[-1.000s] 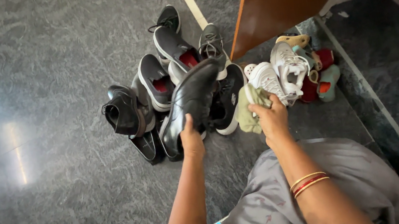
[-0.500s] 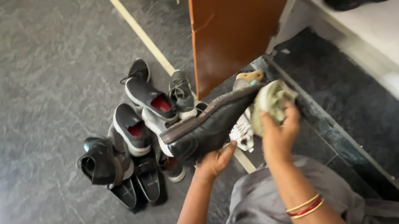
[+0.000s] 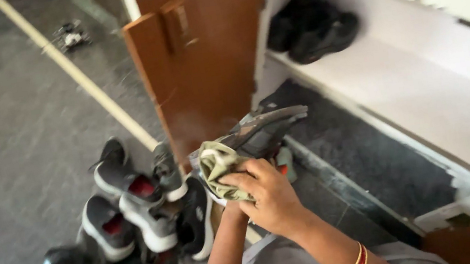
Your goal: The person cleans a pair of black shoes using a cloth, wiping the exterior surfaces and laces. The shoes are then placed on a shelf inside a cabinet.
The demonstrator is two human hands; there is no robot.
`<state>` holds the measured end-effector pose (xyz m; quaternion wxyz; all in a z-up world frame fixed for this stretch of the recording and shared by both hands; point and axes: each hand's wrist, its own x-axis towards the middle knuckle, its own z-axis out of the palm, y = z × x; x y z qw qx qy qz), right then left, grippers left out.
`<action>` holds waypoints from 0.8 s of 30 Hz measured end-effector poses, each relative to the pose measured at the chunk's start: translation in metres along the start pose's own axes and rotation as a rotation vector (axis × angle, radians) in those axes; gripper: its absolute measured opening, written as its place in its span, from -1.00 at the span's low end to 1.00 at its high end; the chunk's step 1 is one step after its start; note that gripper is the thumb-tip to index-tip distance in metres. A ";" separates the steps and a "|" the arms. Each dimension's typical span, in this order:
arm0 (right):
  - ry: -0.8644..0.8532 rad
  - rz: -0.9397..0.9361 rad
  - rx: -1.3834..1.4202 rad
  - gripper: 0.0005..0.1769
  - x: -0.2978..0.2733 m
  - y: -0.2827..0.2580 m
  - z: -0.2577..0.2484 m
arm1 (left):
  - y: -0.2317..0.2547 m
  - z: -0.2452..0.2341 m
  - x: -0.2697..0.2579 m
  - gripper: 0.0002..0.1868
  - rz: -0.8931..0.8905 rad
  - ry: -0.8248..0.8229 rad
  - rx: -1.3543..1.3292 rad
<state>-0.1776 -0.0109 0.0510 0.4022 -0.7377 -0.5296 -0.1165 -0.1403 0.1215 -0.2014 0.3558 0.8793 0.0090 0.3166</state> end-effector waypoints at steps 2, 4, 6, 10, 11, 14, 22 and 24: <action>0.096 0.014 -0.055 -0.48 0.004 0.013 -0.019 | 0.008 0.009 0.030 -0.38 0.043 -0.051 -0.172; 0.303 0.040 -0.080 -0.49 0.004 0.044 -0.044 | 0.039 0.015 0.066 -0.31 -0.123 -0.092 -0.319; 0.538 0.189 -0.136 -0.58 -0.001 0.081 -0.063 | 0.078 0.014 0.097 -0.32 -0.393 -0.220 -0.363; 0.876 0.447 0.156 -0.48 -0.022 0.158 -0.089 | 0.156 0.016 0.139 -0.38 -0.641 -0.190 -0.514; 0.946 0.488 0.209 -0.45 -0.026 0.174 -0.090 | 0.170 0.021 0.145 -0.41 -0.580 -0.076 -0.622; 1.016 0.658 0.318 -0.43 -0.042 0.211 -0.089 | 0.190 0.047 0.151 -0.40 -0.737 -0.151 -0.681; 0.677 0.456 -0.049 -0.55 -0.021 0.184 -0.108 | 0.135 0.115 0.139 -0.39 -0.502 -0.383 -0.543; 0.437 0.220 -0.262 -0.46 -0.012 0.162 -0.101 | 0.122 0.132 0.152 -0.39 -0.433 -0.373 -0.509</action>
